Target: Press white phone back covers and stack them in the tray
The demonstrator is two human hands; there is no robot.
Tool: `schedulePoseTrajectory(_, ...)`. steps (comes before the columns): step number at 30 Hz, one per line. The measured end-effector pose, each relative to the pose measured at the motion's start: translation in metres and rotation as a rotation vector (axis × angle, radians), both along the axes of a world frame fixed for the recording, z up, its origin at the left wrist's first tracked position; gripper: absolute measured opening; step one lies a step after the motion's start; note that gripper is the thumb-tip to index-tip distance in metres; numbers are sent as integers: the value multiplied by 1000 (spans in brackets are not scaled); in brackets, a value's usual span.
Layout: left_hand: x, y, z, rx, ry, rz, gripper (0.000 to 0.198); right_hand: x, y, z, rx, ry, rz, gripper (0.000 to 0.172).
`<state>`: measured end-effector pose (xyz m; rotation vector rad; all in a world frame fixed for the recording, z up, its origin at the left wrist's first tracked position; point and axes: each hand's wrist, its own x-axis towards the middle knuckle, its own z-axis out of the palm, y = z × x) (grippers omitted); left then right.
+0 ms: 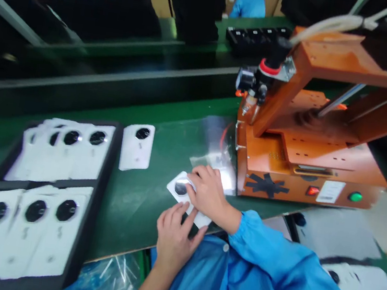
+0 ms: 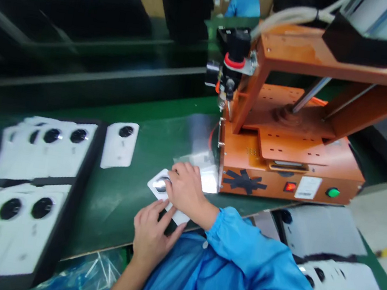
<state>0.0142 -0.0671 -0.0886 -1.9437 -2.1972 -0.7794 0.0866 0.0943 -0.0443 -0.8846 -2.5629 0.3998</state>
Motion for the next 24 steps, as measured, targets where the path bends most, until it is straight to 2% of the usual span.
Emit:
schedulePoseTrajectory(2, 6, 0, 2, 30, -37, 41, 40, 9, -8, 11, 43, 33, 36, 18)
schedulePoseTrajectory(4, 10, 0, -1, 63, -69, 61, 49, 23, -15, 15, 92, 110, 69, 20)
schedulePoseTrajectory(6, 8, 2, -10, 72, -44, 51, 72, 38, -16, 10, 148, 171, 95, 23)
schedulePoseTrajectory(8, 2, 1, -19, 77, 43, 19, 83, 51, -12, 0, 216, 214, 137, 24)
schedulePoseTrajectory(11, -10, -6, -29, 158, 148, -11, 76, 67, -7, -9, 292, 246, 170, 25)
schedulePoseTrajectory(13, -18, -11, -28, 236, 121, -3, 69, 74, -12, -7, 302, 251, 238, 27)
schedulePoseTrajectory(17, -31, -16, -9, 269, -45, 24, 56, 75, -37, 4, 332, 249, 433, 40)
schedulePoseTrajectory(21, -39, -8, 22, 153, -69, -105, 43, 68, -53, 13, 411, 225, 348, 36)
schedulePoseTrajectory(24, -42, 7, 45, 110, -66, -244, 48, 75, -47, 20, 405, 282, 325, 31)
